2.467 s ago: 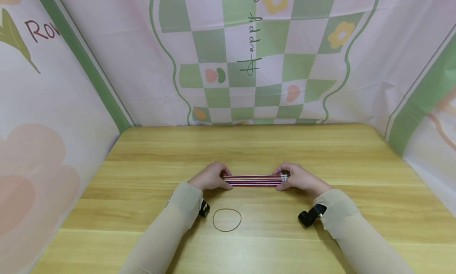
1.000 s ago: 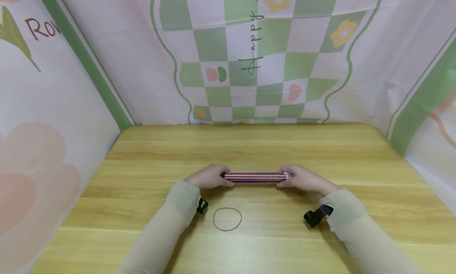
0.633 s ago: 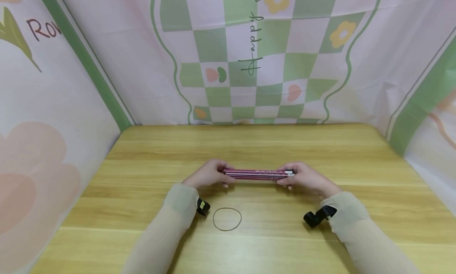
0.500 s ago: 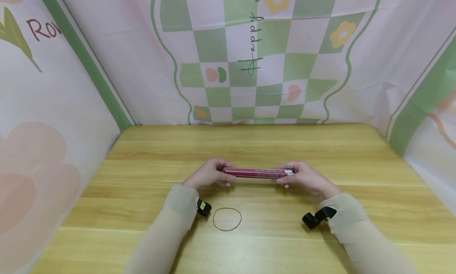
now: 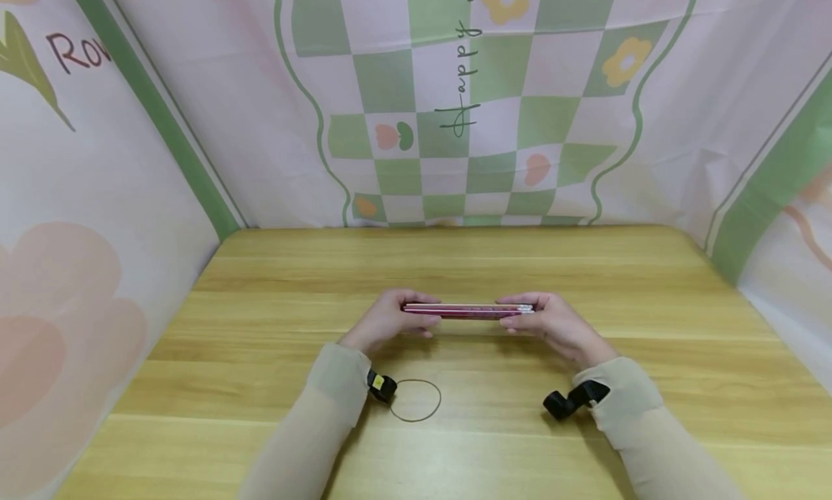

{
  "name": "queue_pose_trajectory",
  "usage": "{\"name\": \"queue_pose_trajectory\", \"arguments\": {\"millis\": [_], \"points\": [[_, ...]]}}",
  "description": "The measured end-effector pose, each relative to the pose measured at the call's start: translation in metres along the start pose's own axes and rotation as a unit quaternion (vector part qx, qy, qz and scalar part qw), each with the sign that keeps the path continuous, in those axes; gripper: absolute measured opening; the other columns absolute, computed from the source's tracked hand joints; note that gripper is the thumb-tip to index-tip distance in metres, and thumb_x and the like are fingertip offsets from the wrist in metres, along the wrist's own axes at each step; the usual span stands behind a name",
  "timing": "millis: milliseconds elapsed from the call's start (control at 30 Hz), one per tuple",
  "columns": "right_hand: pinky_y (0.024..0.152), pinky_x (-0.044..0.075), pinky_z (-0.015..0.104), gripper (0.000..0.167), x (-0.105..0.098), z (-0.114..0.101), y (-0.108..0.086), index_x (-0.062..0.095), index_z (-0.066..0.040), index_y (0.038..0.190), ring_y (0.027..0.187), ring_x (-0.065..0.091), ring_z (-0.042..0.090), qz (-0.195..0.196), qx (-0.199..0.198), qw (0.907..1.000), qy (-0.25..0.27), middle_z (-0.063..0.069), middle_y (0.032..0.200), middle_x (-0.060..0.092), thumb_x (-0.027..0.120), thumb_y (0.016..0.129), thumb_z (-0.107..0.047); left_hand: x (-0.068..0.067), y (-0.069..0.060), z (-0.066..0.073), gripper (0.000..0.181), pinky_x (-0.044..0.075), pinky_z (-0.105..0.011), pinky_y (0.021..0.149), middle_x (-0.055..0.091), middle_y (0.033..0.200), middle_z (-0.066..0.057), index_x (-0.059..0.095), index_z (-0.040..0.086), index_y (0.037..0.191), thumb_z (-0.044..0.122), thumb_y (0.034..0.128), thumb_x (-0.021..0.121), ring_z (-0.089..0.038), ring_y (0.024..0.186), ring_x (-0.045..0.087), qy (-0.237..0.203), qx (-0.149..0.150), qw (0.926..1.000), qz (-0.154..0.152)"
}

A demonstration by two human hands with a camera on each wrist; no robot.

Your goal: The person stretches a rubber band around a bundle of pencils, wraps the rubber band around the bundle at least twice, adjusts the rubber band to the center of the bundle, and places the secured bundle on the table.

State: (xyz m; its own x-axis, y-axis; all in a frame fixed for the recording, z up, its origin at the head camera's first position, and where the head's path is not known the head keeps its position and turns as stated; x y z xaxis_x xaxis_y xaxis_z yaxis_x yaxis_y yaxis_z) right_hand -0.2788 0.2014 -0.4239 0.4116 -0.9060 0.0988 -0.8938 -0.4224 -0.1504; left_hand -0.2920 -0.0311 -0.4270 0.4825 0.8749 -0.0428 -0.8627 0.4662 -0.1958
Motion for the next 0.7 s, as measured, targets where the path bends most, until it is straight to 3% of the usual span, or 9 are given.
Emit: {"name": "queue_pose_trajectory", "arguments": {"millis": [367,700], "points": [[0.084,0.059,0.027,0.033,0.013,-0.003,0.004,0.074,-0.019,0.103,0.09,0.073,0.014,-0.014,-0.016,0.9993,0.032,0.002,0.102,0.075,0.064,0.089,0.009,0.011,0.003,0.002,0.04,0.06,-0.03,0.076,0.071,0.108,-0.013,0.066,0.002,0.123,0.008,0.0853,0.077,-0.013,0.072,0.068,-0.004,0.008,1.0,0.002],[0.086,0.058,0.028,0.03,0.018,-0.003,0.004,0.076,-0.018,0.099,0.091,0.074,0.017,0.008,-0.013,0.9989,0.045,0.003,0.099,0.076,0.067,0.088,0.008,0.015,0.002,0.003,0.038,0.06,-0.029,0.072,0.071,0.108,-0.013,0.066,0.0,0.12,0.006,0.0846,0.077,-0.014,0.072,0.067,-0.012,0.017,0.9998,0.005]]}}
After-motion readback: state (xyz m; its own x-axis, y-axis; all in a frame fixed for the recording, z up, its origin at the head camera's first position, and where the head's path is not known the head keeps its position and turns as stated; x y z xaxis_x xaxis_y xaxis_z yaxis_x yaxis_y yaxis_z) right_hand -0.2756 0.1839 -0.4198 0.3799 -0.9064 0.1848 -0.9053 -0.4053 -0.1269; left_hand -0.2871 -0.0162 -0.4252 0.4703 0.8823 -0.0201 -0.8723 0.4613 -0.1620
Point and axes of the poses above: each hand's wrist, its own y-axis towards the middle knuckle, its own x-axis out of the palm, z = x × y, the point moved 8 cm from there along y, towards the middle knuckle
